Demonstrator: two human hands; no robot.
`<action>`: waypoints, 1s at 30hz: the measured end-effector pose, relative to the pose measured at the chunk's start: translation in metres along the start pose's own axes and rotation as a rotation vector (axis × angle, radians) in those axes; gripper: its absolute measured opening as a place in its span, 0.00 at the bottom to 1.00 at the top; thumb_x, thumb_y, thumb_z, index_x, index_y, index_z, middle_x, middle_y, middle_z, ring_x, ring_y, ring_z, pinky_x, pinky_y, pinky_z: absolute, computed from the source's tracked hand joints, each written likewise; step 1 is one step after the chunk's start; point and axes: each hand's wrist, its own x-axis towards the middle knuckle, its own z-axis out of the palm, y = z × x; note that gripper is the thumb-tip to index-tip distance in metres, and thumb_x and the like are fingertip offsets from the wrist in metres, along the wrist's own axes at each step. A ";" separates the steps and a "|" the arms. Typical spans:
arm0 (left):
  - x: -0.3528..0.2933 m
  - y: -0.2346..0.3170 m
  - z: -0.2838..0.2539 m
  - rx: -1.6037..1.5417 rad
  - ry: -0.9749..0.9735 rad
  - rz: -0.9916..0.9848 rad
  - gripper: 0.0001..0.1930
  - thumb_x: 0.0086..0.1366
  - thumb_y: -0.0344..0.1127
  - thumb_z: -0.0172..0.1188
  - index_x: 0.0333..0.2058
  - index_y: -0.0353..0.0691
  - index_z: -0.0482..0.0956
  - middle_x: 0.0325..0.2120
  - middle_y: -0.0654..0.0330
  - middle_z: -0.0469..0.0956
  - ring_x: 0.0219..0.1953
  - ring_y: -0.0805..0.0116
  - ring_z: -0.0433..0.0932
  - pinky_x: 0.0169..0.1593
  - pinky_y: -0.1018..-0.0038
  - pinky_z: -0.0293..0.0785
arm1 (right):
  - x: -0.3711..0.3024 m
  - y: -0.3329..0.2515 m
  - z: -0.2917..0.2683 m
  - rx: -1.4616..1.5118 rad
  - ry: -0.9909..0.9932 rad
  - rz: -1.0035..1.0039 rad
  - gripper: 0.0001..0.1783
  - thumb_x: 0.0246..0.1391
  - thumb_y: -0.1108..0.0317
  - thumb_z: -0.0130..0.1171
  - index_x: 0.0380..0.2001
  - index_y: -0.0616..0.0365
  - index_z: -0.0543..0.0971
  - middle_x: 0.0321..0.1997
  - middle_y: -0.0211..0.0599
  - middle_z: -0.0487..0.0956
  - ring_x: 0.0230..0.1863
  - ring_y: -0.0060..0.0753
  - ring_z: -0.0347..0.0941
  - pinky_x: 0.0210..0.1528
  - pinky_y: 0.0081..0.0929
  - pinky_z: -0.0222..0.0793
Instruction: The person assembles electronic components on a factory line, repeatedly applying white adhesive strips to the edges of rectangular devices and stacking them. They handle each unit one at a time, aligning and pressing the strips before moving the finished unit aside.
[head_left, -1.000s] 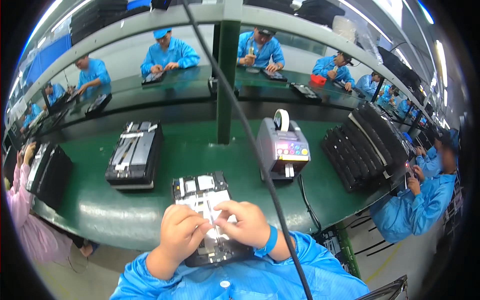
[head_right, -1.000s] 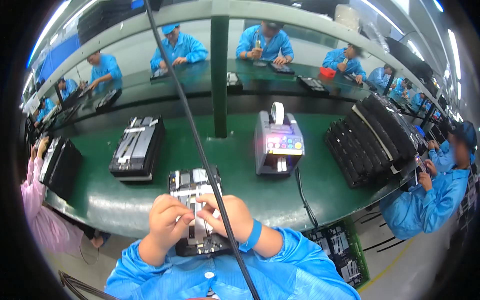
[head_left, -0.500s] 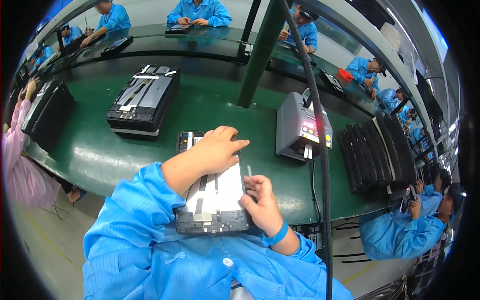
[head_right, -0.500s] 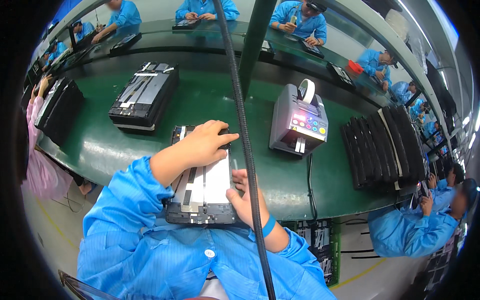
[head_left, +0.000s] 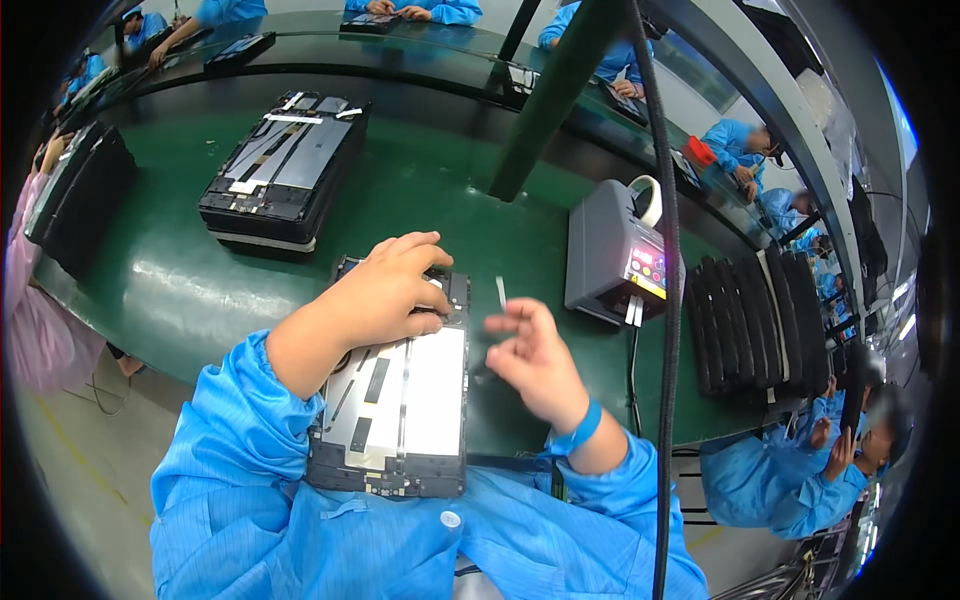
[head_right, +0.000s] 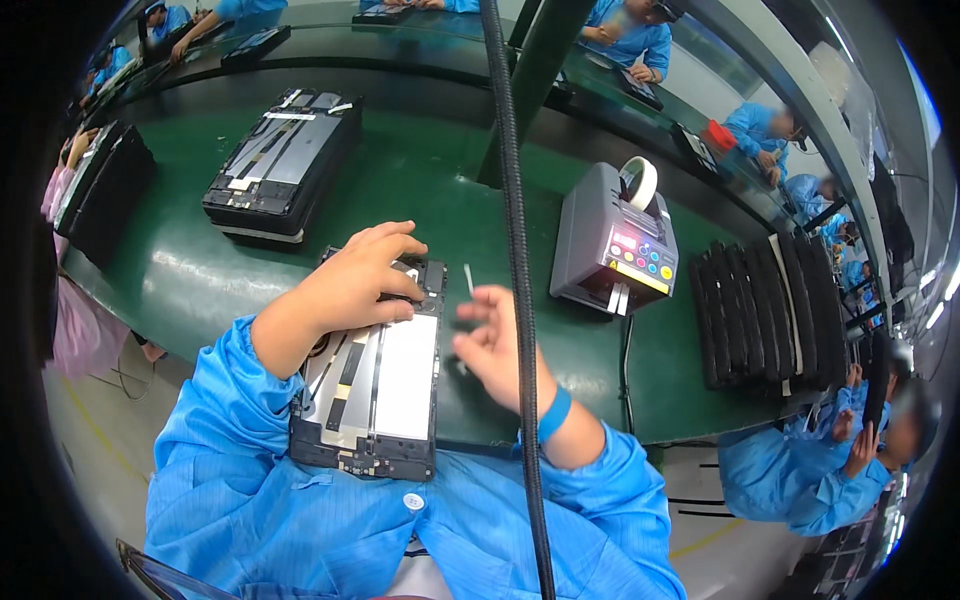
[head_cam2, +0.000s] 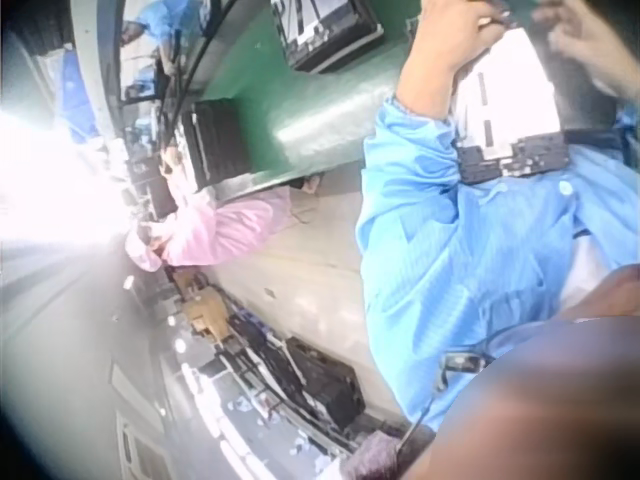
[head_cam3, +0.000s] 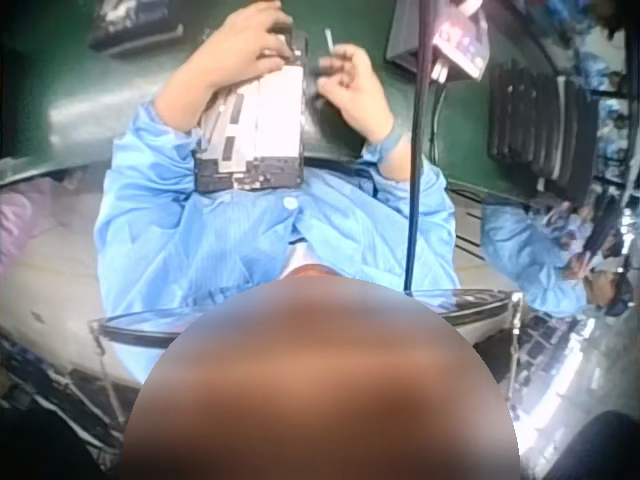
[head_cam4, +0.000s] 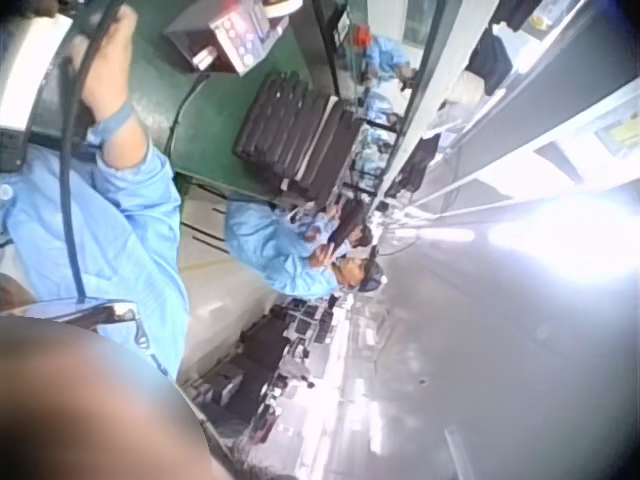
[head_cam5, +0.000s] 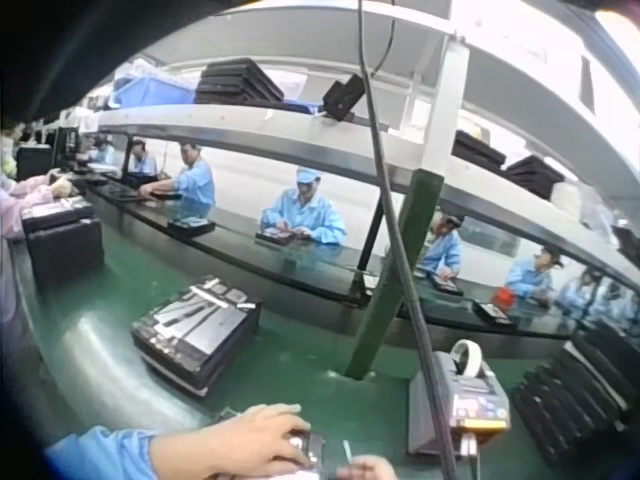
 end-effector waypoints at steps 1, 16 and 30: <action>-0.001 -0.002 0.001 -0.024 0.009 -0.002 0.09 0.48 0.38 0.67 0.31 0.49 0.85 0.50 0.56 0.71 0.63 0.50 0.58 0.61 0.57 0.56 | 0.014 -0.007 -0.002 -0.035 0.001 0.051 0.31 0.52 0.74 0.57 0.57 0.61 0.55 0.53 0.47 0.67 0.32 0.20 0.72 0.33 0.20 0.70; -0.004 -0.002 0.003 -0.025 -0.016 0.109 0.11 0.51 0.41 0.65 0.35 0.49 0.84 0.49 0.56 0.71 0.62 0.52 0.59 0.62 0.54 0.56 | 0.075 -0.001 0.005 -0.018 -0.112 0.073 0.32 0.48 0.79 0.57 0.56 0.63 0.57 0.55 0.48 0.65 0.27 0.15 0.68 0.28 0.14 0.67; -0.006 0.001 0.002 0.138 0.096 0.010 0.13 0.47 0.40 0.67 0.34 0.52 0.86 0.47 0.56 0.73 0.60 0.51 0.61 0.59 0.54 0.59 | 0.078 0.001 0.004 0.040 -0.141 0.062 0.32 0.47 0.80 0.58 0.56 0.62 0.58 0.55 0.44 0.65 0.27 0.13 0.66 0.28 0.12 0.66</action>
